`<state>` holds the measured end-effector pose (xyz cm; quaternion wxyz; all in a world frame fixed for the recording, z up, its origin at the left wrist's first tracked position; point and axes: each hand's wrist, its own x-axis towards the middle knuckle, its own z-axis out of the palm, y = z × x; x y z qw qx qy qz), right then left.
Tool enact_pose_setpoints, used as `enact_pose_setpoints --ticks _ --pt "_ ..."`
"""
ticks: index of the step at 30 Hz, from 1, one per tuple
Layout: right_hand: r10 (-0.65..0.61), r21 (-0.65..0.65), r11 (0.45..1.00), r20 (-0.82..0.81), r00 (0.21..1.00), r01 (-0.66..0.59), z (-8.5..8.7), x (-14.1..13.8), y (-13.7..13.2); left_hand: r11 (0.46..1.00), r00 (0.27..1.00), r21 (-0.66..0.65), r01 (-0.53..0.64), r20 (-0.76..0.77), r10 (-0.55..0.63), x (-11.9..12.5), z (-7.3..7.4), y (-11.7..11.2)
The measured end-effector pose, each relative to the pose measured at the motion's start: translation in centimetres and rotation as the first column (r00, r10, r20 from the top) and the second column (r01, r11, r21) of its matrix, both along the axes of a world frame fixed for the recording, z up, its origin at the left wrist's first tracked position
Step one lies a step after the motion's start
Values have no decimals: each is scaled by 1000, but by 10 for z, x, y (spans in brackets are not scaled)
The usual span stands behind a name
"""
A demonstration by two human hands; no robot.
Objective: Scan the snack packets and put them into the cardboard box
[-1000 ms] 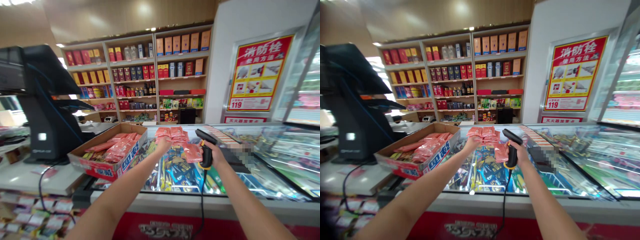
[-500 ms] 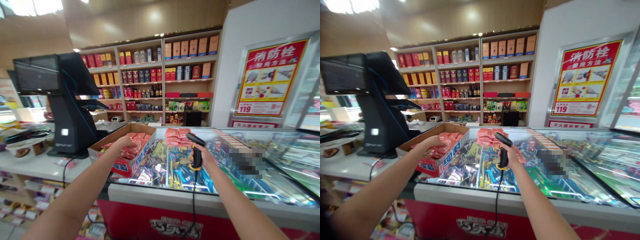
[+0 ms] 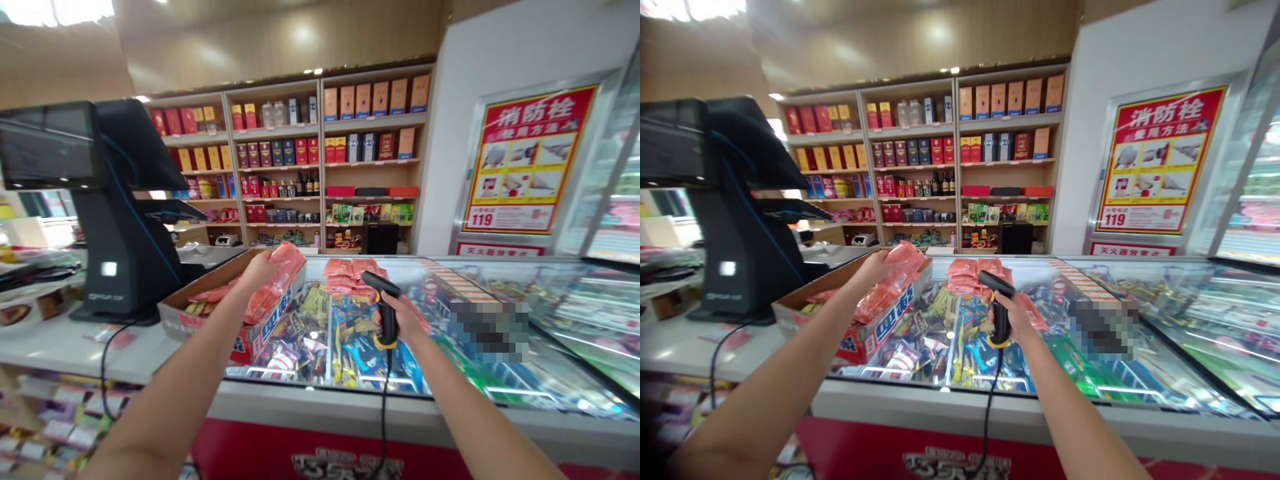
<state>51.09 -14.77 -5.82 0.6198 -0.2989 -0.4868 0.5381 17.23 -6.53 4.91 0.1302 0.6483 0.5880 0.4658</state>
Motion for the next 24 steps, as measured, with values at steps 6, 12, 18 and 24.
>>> enact_pose_setpoints --ticks 6,12,18,24 --pt "4 73 997 16 1000 -5 -10 7 2 959 996 284 -9 84 -16 75 -32 -35" --pt "4 78 997 100 995 -12 -5 15 -8 970 943 241 -2 324 -79 112 -89 -7" --pt "122 75 986 307 944 -151 4 14 -16 995 815 82 54 573 -91 108 -133 46" --pt "166 35 978 477 863 -207 6 9 -13 985 845 148 83 513 -148 107 -135 44"
